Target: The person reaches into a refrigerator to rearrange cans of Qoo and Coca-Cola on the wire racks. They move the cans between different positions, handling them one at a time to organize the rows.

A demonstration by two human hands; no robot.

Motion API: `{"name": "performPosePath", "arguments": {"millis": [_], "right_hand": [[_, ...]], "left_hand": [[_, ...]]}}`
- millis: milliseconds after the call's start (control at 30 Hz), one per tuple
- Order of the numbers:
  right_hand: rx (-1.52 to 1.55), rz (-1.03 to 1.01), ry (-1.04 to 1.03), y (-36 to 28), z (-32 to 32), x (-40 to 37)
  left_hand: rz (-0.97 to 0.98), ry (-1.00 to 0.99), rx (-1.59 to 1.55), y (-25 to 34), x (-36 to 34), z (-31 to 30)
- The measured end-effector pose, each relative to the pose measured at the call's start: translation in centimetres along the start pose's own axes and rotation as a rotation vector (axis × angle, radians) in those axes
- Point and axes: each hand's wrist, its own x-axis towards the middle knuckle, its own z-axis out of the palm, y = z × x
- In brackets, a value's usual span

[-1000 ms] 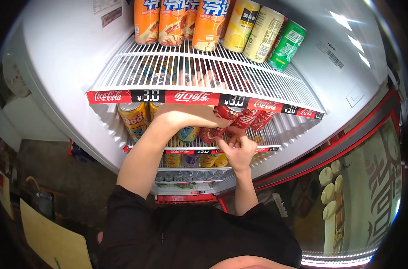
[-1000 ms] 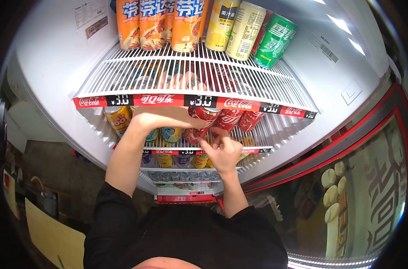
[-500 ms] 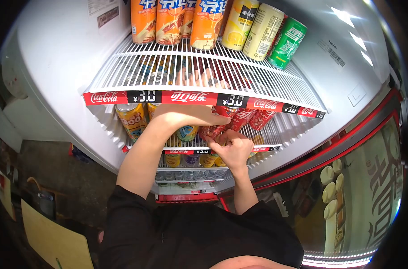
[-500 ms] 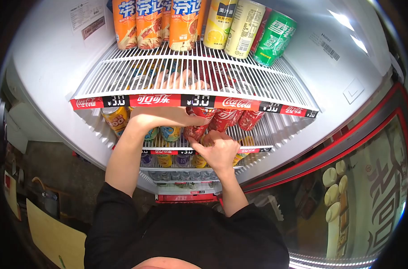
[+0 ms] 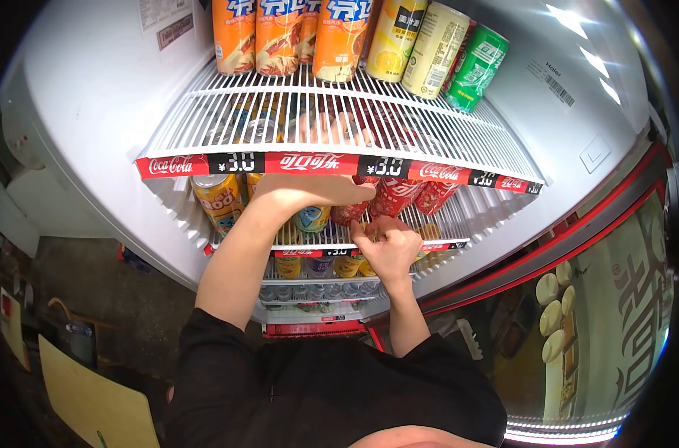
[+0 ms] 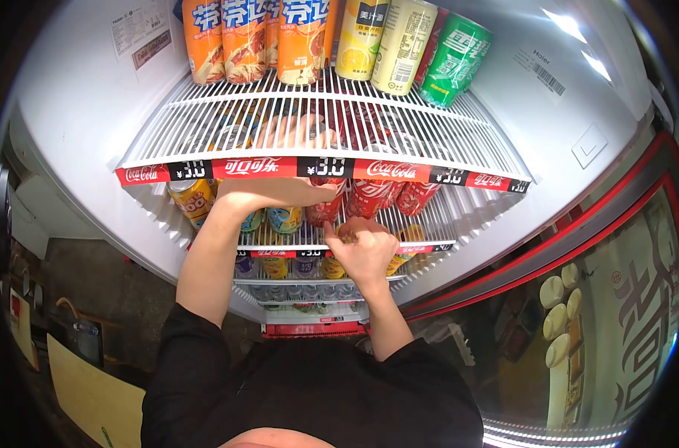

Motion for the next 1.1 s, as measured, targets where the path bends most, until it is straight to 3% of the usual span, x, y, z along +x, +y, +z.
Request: {"name": "performPosePath", "arguments": {"millis": [267, 533, 767, 967, 1067, 1100], "right_hand": [[0.085, -0.050, 0.011, 0.2, -0.1, -0.1], [0.120, -0.199, 0.076, 0.7, -0.2, -0.4], [0.219, -0.296, -0.091, -1.0, 0.1, -0.7], [0.110, -0.225, -0.248, -1.9, 0.2, 0.2], [0.068, -0.186, -0.220, -2.0, 0.7, 0.0], [0.073, -0.177, -0.212, -2.0, 0.7, -0.1]], "left_hand": [[-0.002, 0.320, 0.242, 0.0, -0.5, 2.6], [-0.013, 0.173, 0.232, -0.2, 0.2, 0.7], [-0.010, 0.330, 0.271, -1.2, 0.7, 2.6], [0.017, 0.491, 0.329, -1.8, 0.6, 3.7], [-0.046, 0.225, 0.215, -1.4, 0.9, 1.8], [-0.030, 0.228, 0.200, -1.6, 0.9, 1.9]]}}
